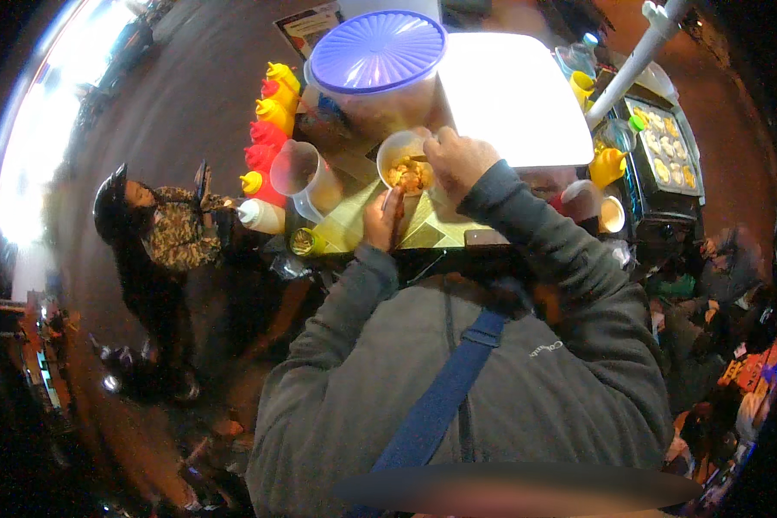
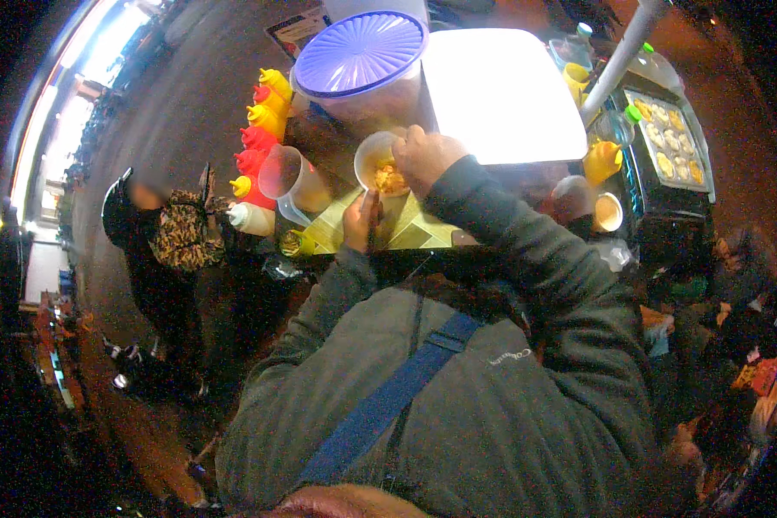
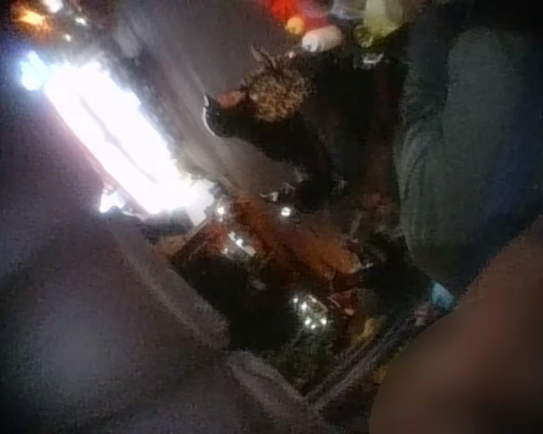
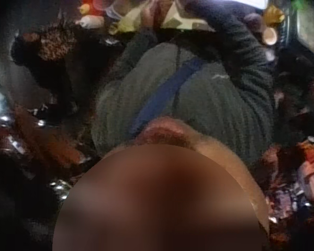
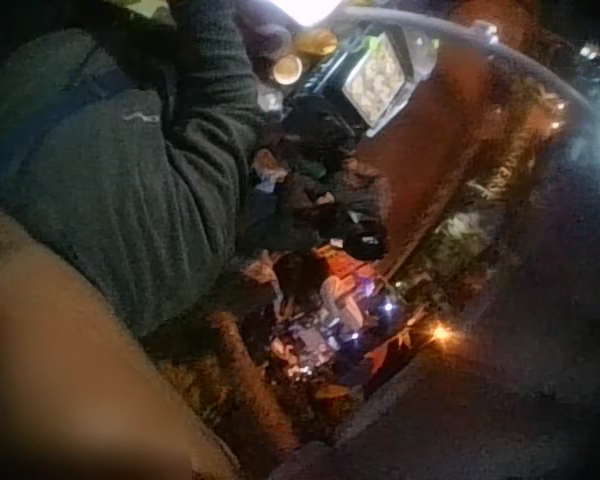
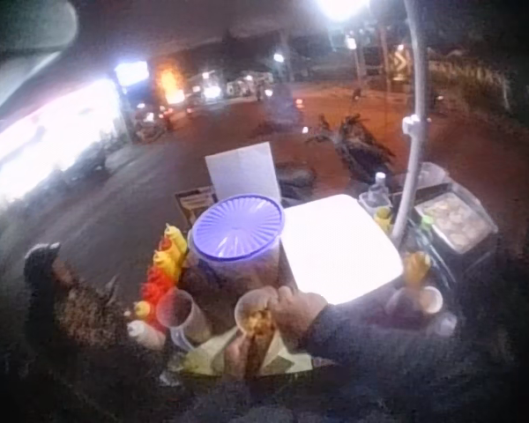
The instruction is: The person adds condiments from squeeze bottles into paper cups containing fried food at a street food stall. They then add a white powder from a small packet and stir the contents with a utensil.
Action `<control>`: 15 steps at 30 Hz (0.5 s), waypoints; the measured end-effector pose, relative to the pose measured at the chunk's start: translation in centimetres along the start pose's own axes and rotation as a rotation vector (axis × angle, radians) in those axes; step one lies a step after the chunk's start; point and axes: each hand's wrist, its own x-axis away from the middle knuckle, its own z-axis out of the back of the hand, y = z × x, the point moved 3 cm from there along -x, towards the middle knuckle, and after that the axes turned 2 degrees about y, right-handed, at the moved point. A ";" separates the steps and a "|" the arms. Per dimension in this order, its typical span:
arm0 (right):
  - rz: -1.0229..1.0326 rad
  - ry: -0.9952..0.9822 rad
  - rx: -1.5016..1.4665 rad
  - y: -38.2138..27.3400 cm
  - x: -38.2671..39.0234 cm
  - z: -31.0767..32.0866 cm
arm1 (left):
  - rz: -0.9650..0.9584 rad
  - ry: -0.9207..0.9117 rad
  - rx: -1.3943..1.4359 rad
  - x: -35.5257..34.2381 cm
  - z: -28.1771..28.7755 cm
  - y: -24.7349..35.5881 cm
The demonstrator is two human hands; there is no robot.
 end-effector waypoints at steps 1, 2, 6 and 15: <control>-0.001 0.063 -0.005 -0.3 0.4 -0.6 | -0.101 -0.026 -0.060 0.3 0.8 -0.3; -0.059 0.028 -0.005 -0.7 0.8 -1.6 | -0.221 -0.010 -0.093 0.6 1.5 -0.6; -0.185 0.007 -0.014 -1.6 1.8 -3.7 | -0.467 0.160 -0.158 0.9 3.3 -1.0; -0.097 0.083 -0.177 -2.3 3.7 -5.2 | -0.406 0.083 -0.212 1.0 3.1 2.2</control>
